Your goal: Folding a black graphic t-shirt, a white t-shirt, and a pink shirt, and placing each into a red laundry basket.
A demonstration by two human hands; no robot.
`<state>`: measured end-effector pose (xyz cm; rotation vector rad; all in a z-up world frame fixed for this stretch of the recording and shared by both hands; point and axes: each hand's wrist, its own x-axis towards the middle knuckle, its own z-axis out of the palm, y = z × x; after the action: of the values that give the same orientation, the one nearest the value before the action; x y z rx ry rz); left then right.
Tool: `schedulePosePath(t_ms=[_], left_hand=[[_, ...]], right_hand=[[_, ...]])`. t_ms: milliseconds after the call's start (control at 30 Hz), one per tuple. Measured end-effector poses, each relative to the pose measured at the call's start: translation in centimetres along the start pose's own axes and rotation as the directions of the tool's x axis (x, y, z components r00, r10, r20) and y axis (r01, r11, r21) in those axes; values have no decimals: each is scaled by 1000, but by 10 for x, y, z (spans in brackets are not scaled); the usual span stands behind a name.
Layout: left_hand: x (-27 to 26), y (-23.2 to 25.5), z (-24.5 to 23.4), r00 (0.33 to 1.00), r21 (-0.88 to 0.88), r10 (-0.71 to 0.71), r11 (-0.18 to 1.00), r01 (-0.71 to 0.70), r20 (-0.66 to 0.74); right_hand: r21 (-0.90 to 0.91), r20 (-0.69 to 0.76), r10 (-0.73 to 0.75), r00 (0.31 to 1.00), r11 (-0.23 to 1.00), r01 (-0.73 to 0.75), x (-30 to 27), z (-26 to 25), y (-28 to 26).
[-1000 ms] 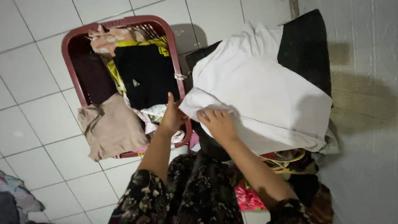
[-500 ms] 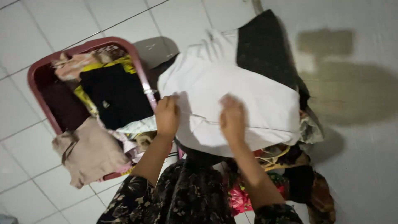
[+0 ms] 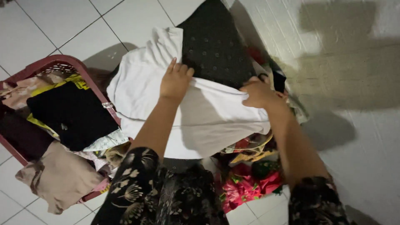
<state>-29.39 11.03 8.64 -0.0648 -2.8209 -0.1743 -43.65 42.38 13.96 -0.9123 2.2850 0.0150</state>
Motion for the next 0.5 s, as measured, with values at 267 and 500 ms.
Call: schedulePosePath(t_ms=[267, 500], left_hand=[[-7, -6, -60, 937, 244, -188, 963, 116, 294], [-107, 36, -125, 985, 141, -87, 988, 66, 146]], right_hand=[[-474, -147, 224, 963, 839, -268, -69, -13, 55], [-608, -553, -89, 829, 724, -327, -171, 50, 42]])
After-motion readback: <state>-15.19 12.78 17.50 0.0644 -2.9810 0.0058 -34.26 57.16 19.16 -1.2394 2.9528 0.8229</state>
